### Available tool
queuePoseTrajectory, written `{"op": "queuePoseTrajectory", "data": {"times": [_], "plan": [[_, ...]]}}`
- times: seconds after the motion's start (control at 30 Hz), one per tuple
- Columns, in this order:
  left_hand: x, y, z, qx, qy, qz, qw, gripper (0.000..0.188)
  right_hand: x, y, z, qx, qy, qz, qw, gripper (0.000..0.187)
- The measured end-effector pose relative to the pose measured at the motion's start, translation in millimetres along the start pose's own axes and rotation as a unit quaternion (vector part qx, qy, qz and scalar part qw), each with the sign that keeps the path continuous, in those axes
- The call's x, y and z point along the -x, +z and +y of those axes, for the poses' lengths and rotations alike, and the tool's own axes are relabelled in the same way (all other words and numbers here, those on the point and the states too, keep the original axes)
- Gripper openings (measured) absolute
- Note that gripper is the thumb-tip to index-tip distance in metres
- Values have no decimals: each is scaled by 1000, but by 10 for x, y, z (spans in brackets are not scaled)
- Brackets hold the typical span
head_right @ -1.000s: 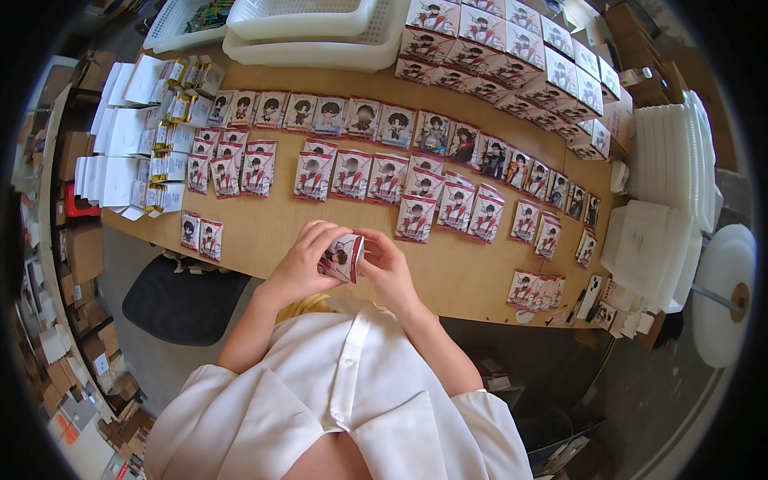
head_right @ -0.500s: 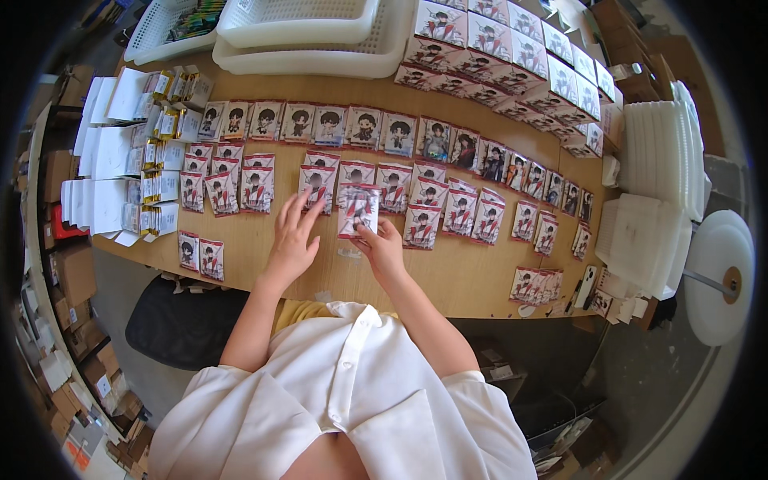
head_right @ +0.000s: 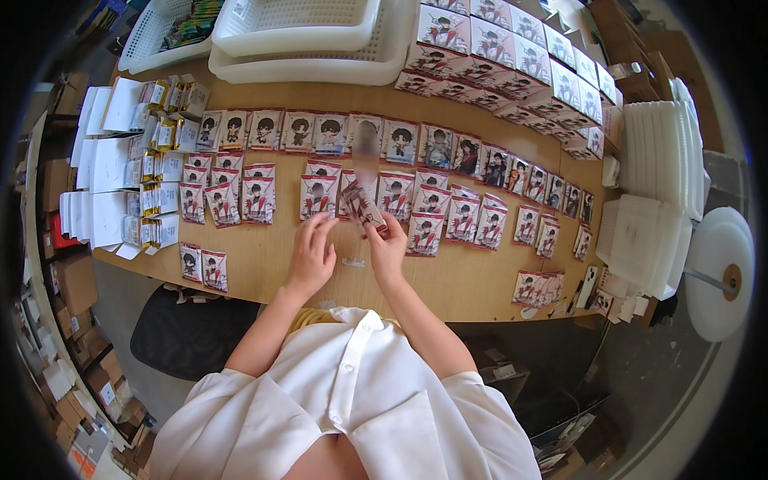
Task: The person repeatedly picks up small printed boxes from a table, turns them over to inspect the sides, and places them back in rows. They also move a white plastic basket and arrange several white cardboard boxes on the table.
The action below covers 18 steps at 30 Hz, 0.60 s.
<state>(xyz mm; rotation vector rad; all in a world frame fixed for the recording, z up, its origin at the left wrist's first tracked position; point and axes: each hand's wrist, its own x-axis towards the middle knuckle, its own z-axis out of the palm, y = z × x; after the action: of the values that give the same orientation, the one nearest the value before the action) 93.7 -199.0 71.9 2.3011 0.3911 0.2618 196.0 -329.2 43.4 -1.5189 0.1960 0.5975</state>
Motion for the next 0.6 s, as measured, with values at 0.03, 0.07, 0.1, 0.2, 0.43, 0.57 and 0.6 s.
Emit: {"op": "queuePoseTrajectory", "data": {"times": [0.03, 0.07, 0.1, 0.2, 0.43, 0.57, 0.6], "plan": [[-19, -22, -3, -2, 6, 11, 1000, 64, 7, -66, -101, 63, -76, -17, 995, 31], [-46, -46, -17, -5, 10, 22, 1000, 65, 17, -127, -205, 125, -150, -34, 980, 32], [-74, -69, -29, -8, 15, 33, 999, 67, 28, -165, -305, 184, -223, -52, 956, 33], [-76, -31, -52, -45, -28, 17, 998, 74, -82, -230, -489, 181, -159, -113, 964, 29], [49, 150, -234, -139, -78, -60, 985, 76, -591, 37, -426, 325, -175, -197, 908, 22], [86, 178, -316, -148, -67, -80, 983, 66, -811, 127, -273, 370, -261, -192, 871, 21], [90, 178, -325, -145, -64, -79, 984, 65, -847, 116, -230, 402, -315, -180, 840, 20]]}}
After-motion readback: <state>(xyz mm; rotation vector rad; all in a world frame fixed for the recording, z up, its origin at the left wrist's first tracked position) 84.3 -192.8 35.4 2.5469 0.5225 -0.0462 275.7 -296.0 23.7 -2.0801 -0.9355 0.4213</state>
